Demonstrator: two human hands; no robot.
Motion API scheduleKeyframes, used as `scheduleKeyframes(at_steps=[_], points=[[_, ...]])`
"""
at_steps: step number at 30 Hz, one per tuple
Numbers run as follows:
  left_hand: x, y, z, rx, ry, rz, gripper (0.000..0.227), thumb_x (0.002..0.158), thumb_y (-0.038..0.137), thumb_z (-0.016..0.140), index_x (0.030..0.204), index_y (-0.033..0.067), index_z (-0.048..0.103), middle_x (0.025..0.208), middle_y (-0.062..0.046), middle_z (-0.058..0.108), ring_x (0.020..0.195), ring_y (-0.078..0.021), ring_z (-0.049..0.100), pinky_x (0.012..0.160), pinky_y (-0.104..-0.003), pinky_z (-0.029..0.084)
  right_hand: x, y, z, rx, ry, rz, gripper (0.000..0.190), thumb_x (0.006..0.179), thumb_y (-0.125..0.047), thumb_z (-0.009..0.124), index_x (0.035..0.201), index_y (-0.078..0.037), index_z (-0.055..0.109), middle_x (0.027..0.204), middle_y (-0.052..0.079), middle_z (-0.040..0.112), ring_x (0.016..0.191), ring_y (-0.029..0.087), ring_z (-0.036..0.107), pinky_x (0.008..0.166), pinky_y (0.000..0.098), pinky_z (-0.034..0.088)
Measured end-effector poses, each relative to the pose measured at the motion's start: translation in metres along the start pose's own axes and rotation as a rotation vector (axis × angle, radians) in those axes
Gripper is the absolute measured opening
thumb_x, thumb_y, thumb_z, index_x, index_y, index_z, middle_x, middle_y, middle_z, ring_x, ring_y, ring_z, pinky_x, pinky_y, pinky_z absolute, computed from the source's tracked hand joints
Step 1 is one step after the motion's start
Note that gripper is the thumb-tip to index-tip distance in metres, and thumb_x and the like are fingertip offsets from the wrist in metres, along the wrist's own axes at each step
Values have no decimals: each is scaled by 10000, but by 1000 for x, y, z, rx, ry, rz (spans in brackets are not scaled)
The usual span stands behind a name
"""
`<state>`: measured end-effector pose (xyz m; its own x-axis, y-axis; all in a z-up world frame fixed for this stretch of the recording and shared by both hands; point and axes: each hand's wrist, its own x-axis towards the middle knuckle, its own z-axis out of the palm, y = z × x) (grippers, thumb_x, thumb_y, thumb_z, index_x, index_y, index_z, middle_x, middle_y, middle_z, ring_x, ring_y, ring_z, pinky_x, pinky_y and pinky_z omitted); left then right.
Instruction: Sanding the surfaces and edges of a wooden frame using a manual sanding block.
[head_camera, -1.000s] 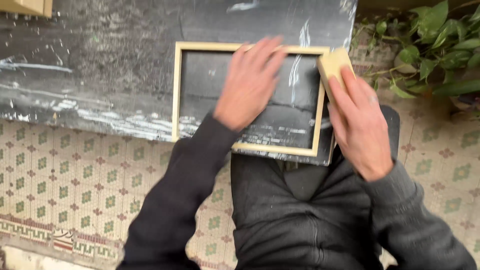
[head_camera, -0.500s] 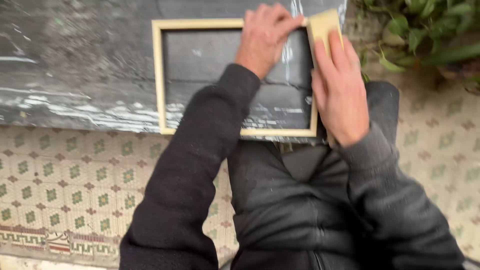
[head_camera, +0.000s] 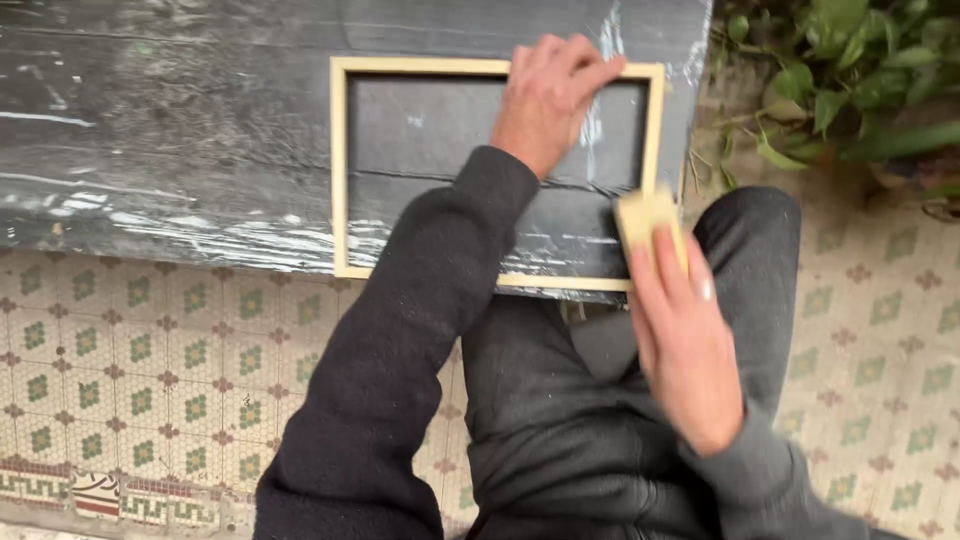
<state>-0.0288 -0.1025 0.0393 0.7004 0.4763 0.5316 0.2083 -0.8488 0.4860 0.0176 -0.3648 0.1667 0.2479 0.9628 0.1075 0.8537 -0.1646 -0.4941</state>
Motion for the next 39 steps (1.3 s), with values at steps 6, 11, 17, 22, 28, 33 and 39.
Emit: scheduleKeyframes(at_steps=[6,11,17,22,28,33,39], points=[[-10,3,14,-43,10,22,285,927,94,679,1194,180,732,1032,19,634,1046,-226,594,904,-430,430,59,18,-3,-20,45,-16,494,1062,37,586,1534,30,441,1589,280,413,1468,499,402,1170,500,441],[4,-6,-3,42,64,16,275,926,107,677,1186,180,727,1044,-2,635,1022,-244,583,905,-427,431,23,-8,-9,-22,16,-38,511,976,32,574,1476,30,468,1552,276,433,1435,489,427,1125,499,448],[-11,7,9,21,23,17,315,910,104,703,1215,181,717,1054,-4,617,1018,-242,569,885,-425,425,55,9,-8,-34,34,1,489,1053,47,576,1528,30,462,1605,274,409,1463,497,412,1167,504,449],[0,-4,0,32,8,-7,341,893,99,709,1223,185,720,1012,2,605,1000,-223,574,871,-415,429,32,-4,-7,-9,-31,3,557,925,50,558,1474,35,465,1528,289,429,1427,508,421,1076,501,452],[-15,7,7,-34,51,-4,287,948,122,721,1221,210,715,1064,35,617,1056,-211,577,953,-409,449,33,3,-9,-6,35,28,512,1048,54,579,1540,14,445,1611,266,411,1494,484,401,1203,483,430],[-10,-6,14,26,-23,-32,330,922,122,685,1239,212,703,1028,15,613,998,-209,577,921,-408,450,16,-7,-11,-19,1,31,559,928,42,582,1477,15,480,1537,286,442,1426,492,424,1114,506,441],[-4,-2,3,33,115,39,303,947,106,710,1238,189,697,1130,10,629,1073,-236,575,968,-424,442,43,-5,-13,4,14,20,574,977,53,561,1539,21,445,1589,291,408,1468,494,397,1133,485,452]])
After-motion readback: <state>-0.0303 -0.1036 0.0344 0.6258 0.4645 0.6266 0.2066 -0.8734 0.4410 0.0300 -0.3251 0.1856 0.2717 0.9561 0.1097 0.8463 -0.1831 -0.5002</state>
